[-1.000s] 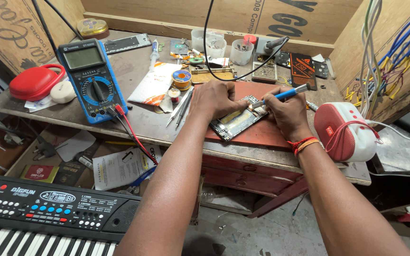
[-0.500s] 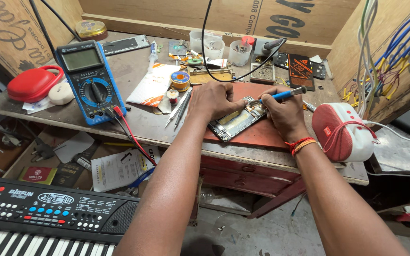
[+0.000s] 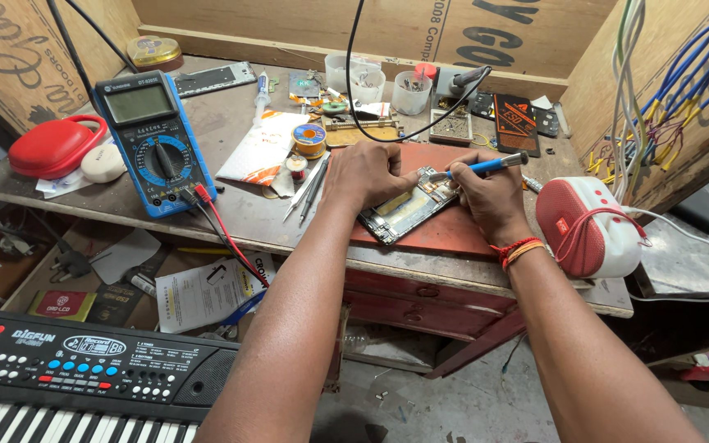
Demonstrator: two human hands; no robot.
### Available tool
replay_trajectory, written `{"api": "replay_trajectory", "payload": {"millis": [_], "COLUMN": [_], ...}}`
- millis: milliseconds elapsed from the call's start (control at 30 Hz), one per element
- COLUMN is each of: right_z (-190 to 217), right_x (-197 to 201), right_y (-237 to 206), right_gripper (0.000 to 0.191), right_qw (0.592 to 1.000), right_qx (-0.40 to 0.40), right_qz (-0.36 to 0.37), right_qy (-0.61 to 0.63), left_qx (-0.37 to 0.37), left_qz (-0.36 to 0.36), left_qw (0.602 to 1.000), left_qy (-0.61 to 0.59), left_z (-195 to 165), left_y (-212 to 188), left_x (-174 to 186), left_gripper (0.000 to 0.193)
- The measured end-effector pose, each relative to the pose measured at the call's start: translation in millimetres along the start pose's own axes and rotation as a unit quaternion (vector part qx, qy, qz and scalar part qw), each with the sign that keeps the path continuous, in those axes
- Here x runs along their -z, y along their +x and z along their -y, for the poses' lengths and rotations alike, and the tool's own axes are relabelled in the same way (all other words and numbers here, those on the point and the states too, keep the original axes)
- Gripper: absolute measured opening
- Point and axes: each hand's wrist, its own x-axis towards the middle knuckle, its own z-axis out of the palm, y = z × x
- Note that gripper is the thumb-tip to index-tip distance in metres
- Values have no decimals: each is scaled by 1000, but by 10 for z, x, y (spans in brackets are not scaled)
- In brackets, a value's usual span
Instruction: The person repairs a smartphone at a workbench. They pry open the phone's back cover, work around the frame with a blue pry tool, lift the battery and internal components, and continue prying and adjusting parts inside the open phone.
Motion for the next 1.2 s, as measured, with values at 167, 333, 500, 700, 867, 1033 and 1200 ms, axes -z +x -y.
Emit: {"api": "replay_trajectory", "payload": {"millis": [167,333,500,700,867,1033,1200], "right_z": [20,-4,-46,-61,-74,-56,-32], "right_x": [-6,-3,-3,8,11,4,-15], "right_y": [5,8,19,7,11,28,23], "right_gripper": [8,12,10,11,10,10,11], "right_qw": [1000,1000,1000,1000,1000,1000,1000], "right_qx": [4,0,13,15,13,5,4], "right_qz": [0,-12,-14,-17,-20,-24,-25], "right_qy": [31,15,13,1,3,6,4], "left_qx": [16,4,7,4,4,1,14], "left_qz": [21,11,11,10,12,13,25], "left_qw": [1000,1000,1000,1000,1000,1000,999], "left_qy": [10,19,19,14,18,22,23], "left_z": [-23,-22,-18,-18,1,13,29], "left_y": [-1,-12,-16,-12,12,35,60], "left_x": [38,32,13,-8,-46,-72,-99], "left_gripper": [41,41,40,41,41,41,39]}}
